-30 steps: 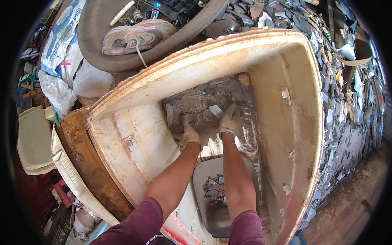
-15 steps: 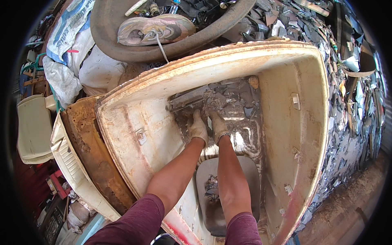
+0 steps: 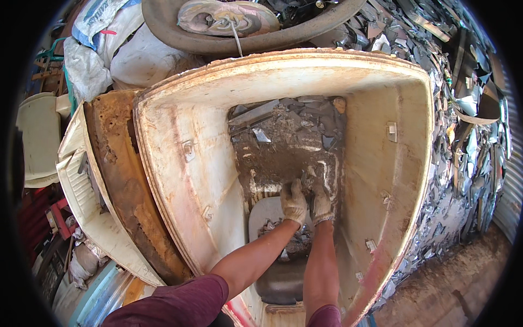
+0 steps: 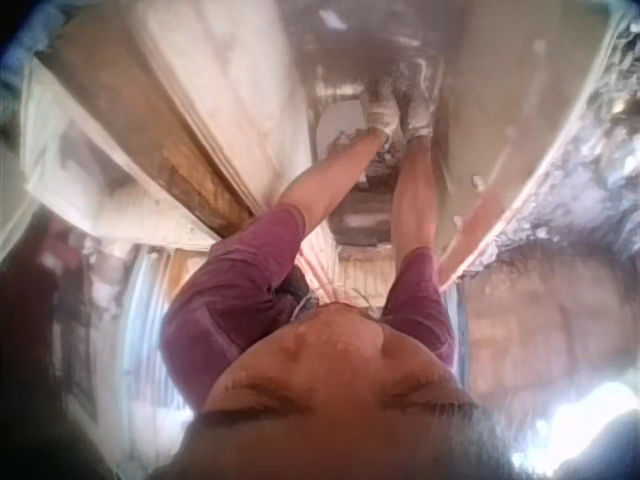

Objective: The person sorts broken glass shards from a large white container, picking them up by hand and placing them into a sack. The person also moves a metal pan and a sack within the cluttered scrap yard environment.

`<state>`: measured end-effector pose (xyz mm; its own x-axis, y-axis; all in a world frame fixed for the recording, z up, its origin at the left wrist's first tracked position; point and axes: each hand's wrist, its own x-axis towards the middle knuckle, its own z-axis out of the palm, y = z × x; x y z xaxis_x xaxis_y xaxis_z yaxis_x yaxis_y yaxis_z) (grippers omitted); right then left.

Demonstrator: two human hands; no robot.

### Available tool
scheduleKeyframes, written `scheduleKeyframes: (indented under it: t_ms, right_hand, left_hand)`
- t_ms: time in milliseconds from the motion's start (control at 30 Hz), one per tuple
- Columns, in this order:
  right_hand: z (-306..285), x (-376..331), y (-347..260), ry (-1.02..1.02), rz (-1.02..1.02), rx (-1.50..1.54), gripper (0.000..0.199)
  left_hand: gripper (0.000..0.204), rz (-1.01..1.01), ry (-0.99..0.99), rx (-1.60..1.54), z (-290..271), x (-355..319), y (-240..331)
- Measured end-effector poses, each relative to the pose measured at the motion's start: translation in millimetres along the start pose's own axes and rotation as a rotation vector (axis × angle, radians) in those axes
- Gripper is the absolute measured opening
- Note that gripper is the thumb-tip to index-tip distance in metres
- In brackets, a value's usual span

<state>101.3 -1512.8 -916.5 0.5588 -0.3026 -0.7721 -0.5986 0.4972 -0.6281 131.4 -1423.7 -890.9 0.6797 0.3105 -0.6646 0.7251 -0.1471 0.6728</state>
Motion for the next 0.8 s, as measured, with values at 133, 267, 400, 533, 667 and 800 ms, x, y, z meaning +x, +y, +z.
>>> scheduleKeyframes:
  t_ms: [133, 267, 400, 533, 667, 800]
  right_hand:
    - [-46, -66, 50, 0.035, 0.052, -0.481, 0.052]
    - [-59, -69, 46, 0.054, -0.353, -1.267, 0.057]
    - [-15, 1, -58, 0.055, -0.231, -1.335, 0.052]
    - [57, 94, -164, 0.293, -0.664, -1.204, 0.053]
    - [105, 151, -192, 0.493, -0.713, -1.396, 0.055]
    - [109, 166, -209, 0.381, -0.598, -1.592, 0.059]
  left_hand:
    - [0.055, 0.027, -0.280, 0.688, -50, -48, -37]
    - [0.087, -0.074, 0.001, 0.779, -65, -19, 0]
    - [0.098, 0.607, 0.161, 0.899, -59, 100, 109]
    - [0.107, 0.682, 0.371, 1.125, -50, 191, 175]
    - [0.125, 0.327, -0.024, 0.798, -61, 200, 180]
    - [0.124, 0.263, -0.048, 0.703, -76, 202, 182]
